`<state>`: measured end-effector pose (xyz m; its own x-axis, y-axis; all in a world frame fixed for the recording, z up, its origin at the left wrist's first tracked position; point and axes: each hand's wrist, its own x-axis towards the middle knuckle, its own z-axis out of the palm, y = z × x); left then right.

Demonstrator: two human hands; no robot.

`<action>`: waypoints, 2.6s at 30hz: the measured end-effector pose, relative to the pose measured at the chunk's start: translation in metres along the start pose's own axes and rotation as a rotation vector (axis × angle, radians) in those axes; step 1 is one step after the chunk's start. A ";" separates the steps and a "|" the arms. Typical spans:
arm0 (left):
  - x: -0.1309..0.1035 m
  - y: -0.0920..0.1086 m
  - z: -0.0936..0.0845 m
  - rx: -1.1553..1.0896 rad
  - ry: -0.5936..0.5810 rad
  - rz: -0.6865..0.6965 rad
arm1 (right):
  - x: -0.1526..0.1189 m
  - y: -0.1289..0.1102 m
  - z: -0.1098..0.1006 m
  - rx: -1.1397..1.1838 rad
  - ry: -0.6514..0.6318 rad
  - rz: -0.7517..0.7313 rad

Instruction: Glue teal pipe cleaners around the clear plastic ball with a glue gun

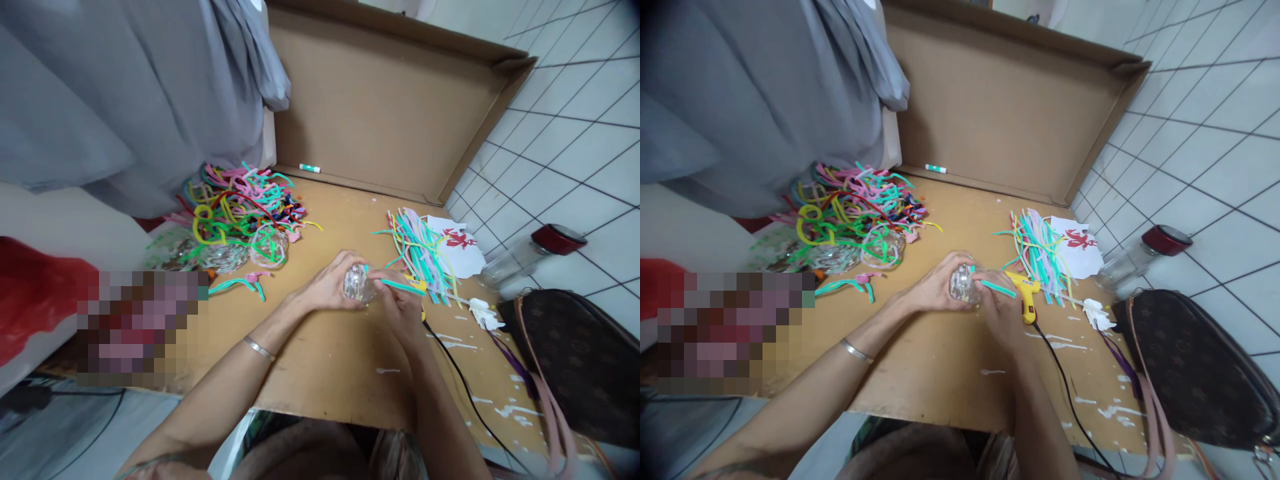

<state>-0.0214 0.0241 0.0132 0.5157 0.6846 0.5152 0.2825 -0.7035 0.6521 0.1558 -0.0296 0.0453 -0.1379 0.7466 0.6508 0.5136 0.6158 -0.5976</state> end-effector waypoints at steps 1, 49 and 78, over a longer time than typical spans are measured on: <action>0.000 0.000 0.001 -0.001 0.012 -0.007 | 0.000 0.000 0.000 0.010 -0.001 0.007; 0.008 0.010 -0.022 -0.335 0.301 -0.374 | -0.019 0.026 -0.028 -1.054 -0.249 0.752; 0.004 -0.003 -0.006 -0.380 0.183 -0.400 | 0.016 0.036 -0.024 -0.712 0.231 0.653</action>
<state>-0.0253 0.0302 0.0164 0.2708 0.9287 0.2534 0.0987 -0.2886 0.9523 0.1927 -0.0018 0.0454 0.4829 0.7713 0.4147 0.8290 -0.2500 -0.5003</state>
